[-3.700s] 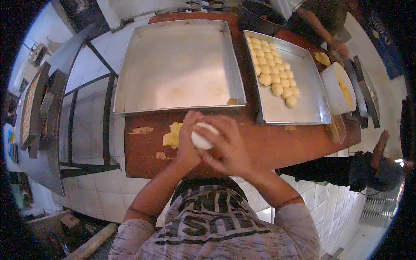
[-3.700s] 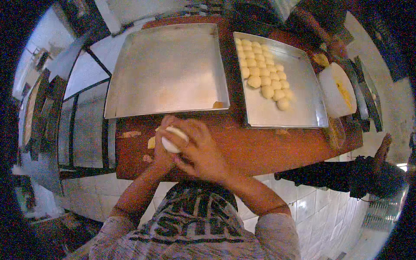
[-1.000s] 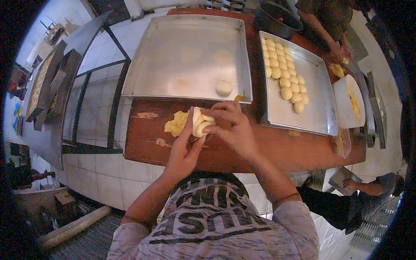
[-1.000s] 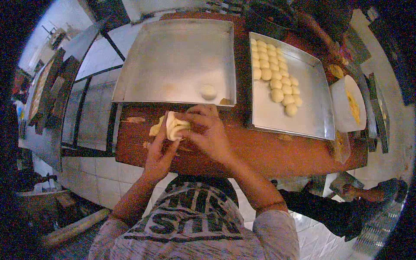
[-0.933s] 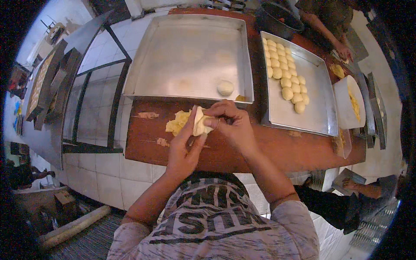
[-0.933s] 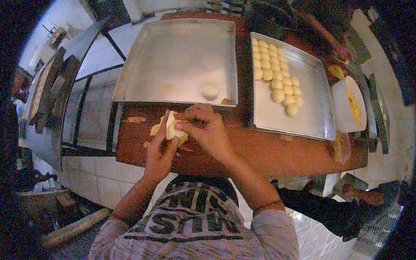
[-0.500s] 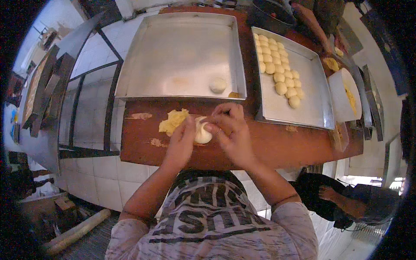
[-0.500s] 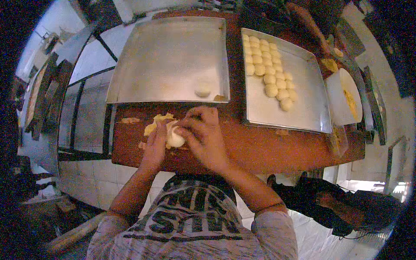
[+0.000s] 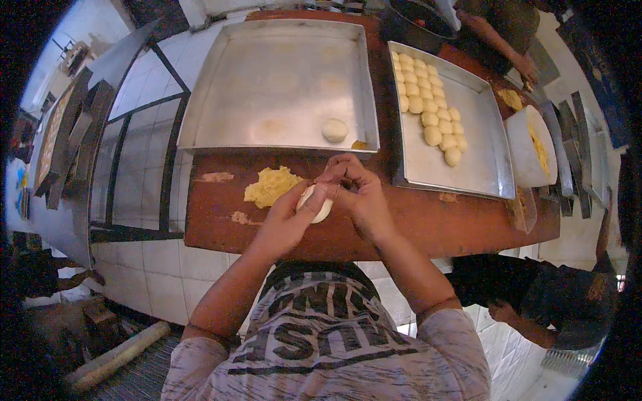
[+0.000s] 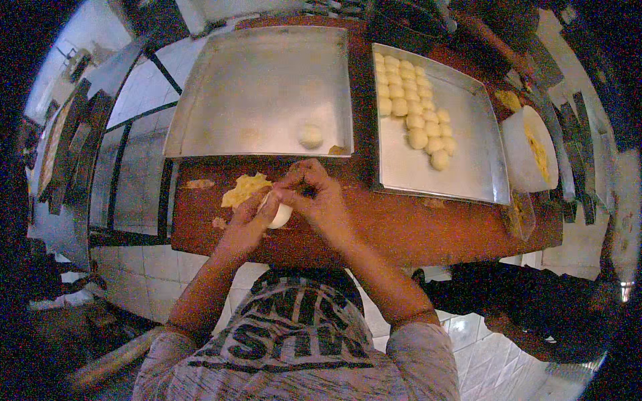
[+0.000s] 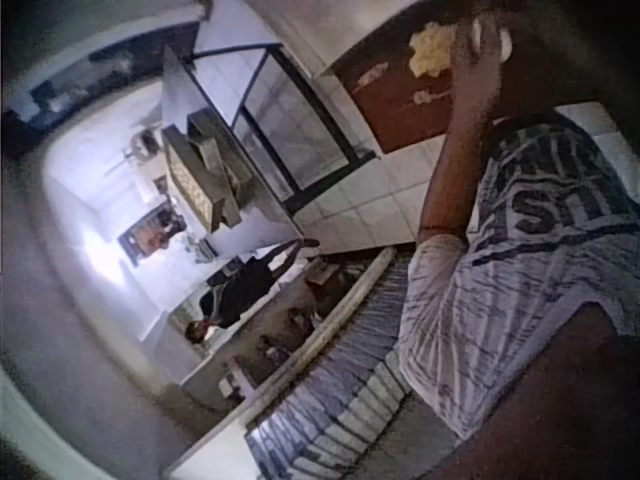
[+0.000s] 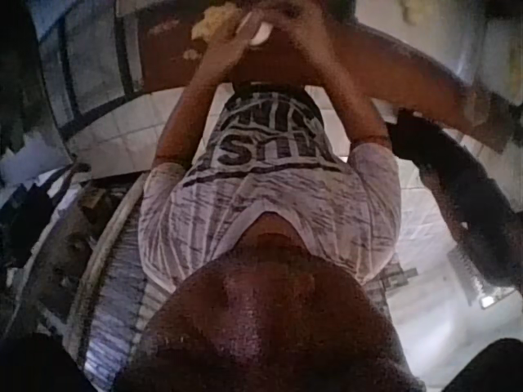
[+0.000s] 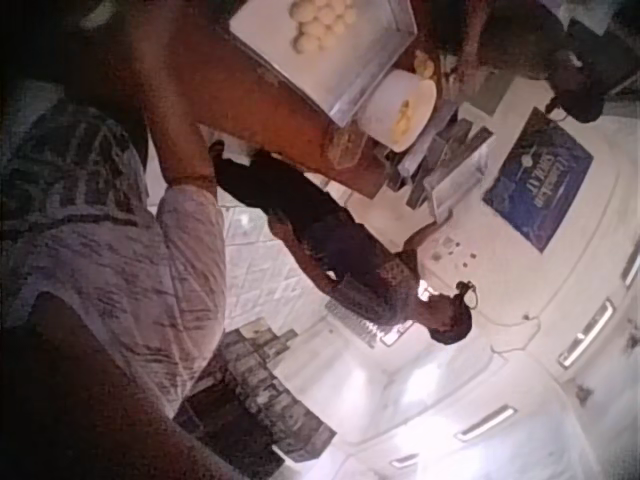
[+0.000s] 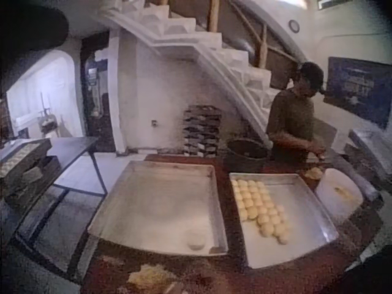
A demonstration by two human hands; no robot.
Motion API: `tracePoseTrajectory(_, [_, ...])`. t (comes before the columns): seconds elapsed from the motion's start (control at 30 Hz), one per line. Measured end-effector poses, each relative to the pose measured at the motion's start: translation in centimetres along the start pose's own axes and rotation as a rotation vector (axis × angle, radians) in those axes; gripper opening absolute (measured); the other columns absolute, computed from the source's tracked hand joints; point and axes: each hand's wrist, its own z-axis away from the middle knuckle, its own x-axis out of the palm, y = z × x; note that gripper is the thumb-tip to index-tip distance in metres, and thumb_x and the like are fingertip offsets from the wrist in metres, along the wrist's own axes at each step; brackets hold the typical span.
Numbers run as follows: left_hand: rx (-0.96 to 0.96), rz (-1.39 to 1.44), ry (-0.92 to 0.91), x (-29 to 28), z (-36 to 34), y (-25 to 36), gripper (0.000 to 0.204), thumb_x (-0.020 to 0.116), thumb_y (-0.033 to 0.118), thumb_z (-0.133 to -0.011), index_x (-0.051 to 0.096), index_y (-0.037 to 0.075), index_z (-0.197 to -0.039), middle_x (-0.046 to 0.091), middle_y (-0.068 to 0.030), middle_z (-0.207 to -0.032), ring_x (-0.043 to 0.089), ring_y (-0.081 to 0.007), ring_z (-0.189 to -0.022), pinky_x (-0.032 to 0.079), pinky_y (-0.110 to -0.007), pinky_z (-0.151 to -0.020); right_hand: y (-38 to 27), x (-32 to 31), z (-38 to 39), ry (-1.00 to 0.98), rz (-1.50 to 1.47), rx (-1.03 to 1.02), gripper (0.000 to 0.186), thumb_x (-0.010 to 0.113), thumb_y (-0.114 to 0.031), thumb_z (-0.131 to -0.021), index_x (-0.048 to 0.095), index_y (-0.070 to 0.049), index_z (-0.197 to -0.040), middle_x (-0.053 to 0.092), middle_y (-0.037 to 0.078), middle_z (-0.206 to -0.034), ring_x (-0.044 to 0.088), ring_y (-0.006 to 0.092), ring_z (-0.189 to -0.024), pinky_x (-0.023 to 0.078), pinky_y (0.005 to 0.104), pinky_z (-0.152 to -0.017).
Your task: The person greases a baking tray with a brush and then shapes pieces of dough with filling by hand, placing the finished rolls onto the tray.
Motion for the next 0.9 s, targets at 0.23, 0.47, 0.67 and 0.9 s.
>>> tracePoseTrajectory(0.23, [-0.174, -0.184, -0.267, -5.0, -1.0, 0.5, 0.071, 0.035, 0.059, -0.090, 0.049, -0.002, -0.123, 0.058, -0.0130, -0.113, 0.053, -0.0211, -0.107, 0.039, -0.031, -0.094, -1.2, 1.9, 1.9, -0.132, 0.810, -0.585, 0.016, 0.066, -0.014, -0.076, 0.064, -0.006, -0.089, 0.058, 0.008, -0.098, 0.051, 0.0294, -0.098, 0.037, 0.0366, -0.094])
tracePoseTrajectory(0.47, [0.189, 0.911, -0.520, -6.3, -1.7, 2.8, 0.077, 0.023, 0.065, -0.088, 0.039, 0.004, -0.133, 0.051, -0.0176, -0.125, 0.048, -0.0301, -0.117, 0.038, -0.040, -0.099, -1.4, 4.1, -0.1, -0.341, 0.175, -0.135, 0.018, 0.066, -0.009, -0.077, 0.061, -0.006, -0.093, 0.061, 0.007, -0.091, 0.058, 0.0232, -0.088, 0.047, 0.0347, -0.081])
tracePoseTrajectory(0.67, [0.453, 0.335, 0.015, -3.8, -1.0, 0.6, 0.046, 0.059, 0.033, -0.085, 0.048, 0.005, -0.119, 0.054, -0.0109, -0.119, 0.054, -0.0211, -0.107, 0.044, -0.035, -0.091, -0.2, 7.1, -2.0, -0.065, -0.821, 0.309, 0.011, 0.064, -0.008, -0.082, 0.062, -0.005, -0.092, 0.064, 0.004, -0.089, 0.060, 0.0170, -0.083, 0.049, 0.0316, -0.077])
tracePoseTrajectory(0.9, [0.415, -0.001, 0.380, -5.5, -3.0, -1.5, 0.029, 0.070, 0.009, -0.075, 0.053, 0.002, -0.097, 0.059, -0.0084, -0.086, 0.056, -0.0189, -0.088, 0.046, -0.028, -0.072, 0.1, 6.3, -2.5, -0.044, 0.587, -0.084, 0.040, 0.059, -0.012, -0.085, 0.051, -0.006, -0.124, 0.055, 0.014, -0.113, 0.057, 0.0229, -0.097, 0.047, 0.0349, -0.081])
